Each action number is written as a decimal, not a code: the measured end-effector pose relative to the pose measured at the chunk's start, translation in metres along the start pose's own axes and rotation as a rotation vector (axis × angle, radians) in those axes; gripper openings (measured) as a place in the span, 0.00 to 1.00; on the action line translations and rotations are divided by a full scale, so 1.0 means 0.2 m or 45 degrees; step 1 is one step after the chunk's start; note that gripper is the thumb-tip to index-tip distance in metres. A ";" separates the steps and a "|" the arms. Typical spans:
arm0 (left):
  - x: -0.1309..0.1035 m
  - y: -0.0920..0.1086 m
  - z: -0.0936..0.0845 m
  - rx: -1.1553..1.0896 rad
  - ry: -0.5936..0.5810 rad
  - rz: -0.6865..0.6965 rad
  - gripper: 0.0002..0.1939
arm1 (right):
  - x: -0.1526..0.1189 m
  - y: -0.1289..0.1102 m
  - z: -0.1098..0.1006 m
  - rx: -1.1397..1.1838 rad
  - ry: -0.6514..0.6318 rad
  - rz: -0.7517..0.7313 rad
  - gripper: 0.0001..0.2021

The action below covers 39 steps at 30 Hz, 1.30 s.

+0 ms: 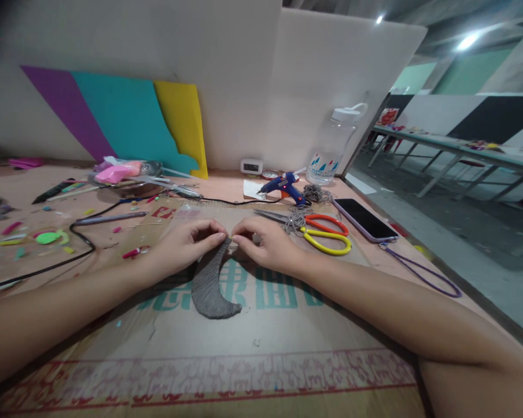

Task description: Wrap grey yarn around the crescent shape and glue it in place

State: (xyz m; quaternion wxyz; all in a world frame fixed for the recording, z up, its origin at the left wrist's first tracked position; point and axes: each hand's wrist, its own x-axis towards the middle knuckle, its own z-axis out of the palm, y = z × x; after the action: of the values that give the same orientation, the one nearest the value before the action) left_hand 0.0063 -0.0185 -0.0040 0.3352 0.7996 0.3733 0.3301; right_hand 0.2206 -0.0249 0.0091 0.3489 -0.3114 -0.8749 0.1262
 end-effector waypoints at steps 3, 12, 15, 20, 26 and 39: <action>0.00 0.01 0.00 0.100 -0.055 0.029 0.16 | 0.00 0.00 0.00 -0.001 -0.007 0.009 0.06; -0.01 0.02 -0.01 0.184 -0.045 0.033 0.19 | 0.00 0.02 -0.01 0.084 0.050 0.193 0.11; -0.02 0.04 0.00 0.296 0.030 0.122 0.17 | 0.01 0.02 -0.01 0.118 0.027 0.260 0.10; -0.04 0.03 0.01 0.398 0.063 0.226 0.14 | 0.01 -0.02 -0.02 0.151 -0.065 0.222 0.08; -0.05 0.02 0.01 0.438 0.058 0.244 0.14 | 0.01 -0.05 -0.02 0.146 -0.109 0.241 0.06; -0.05 0.03 0.01 0.480 0.050 0.295 0.13 | 0.02 -0.08 -0.03 0.287 -0.150 0.369 0.08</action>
State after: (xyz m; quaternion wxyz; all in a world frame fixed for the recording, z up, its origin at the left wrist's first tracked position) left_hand 0.0051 -0.0296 -0.0036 0.1324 0.8791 0.3406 0.3060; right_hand 0.2155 -0.0349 0.0217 0.3079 -0.3850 -0.8201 0.2903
